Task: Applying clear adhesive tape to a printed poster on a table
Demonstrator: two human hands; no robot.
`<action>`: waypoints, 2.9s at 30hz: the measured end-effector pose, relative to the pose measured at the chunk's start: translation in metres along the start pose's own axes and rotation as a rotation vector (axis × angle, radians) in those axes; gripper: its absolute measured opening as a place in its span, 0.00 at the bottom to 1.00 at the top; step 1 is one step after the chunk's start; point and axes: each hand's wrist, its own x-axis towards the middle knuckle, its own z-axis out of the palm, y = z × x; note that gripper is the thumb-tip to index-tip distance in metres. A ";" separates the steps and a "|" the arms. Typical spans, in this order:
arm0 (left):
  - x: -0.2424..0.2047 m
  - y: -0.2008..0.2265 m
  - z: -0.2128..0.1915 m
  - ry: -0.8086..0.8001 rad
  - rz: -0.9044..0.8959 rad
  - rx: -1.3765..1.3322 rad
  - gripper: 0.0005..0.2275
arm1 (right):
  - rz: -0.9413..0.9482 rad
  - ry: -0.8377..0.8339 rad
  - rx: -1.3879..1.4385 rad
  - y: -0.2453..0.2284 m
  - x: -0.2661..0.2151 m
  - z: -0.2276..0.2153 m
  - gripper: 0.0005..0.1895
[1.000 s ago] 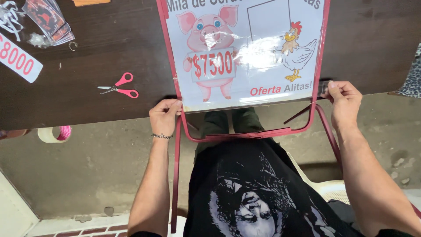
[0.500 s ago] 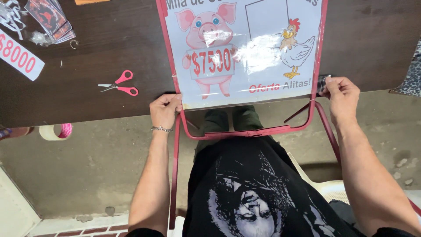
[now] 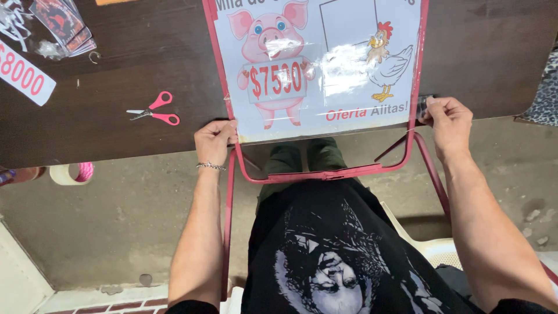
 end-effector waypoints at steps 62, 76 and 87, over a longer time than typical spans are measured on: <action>-0.012 0.004 0.001 -0.020 0.023 0.001 0.05 | 0.007 -0.009 -0.069 0.026 0.001 -0.021 0.10; -0.015 0.018 0.005 -0.052 0.023 0.023 0.07 | -0.014 -0.014 -0.050 0.028 0.008 -0.023 0.11; -0.006 0.015 0.009 0.008 -0.014 0.028 0.06 | -0.003 0.002 -0.102 0.034 0.015 -0.020 0.11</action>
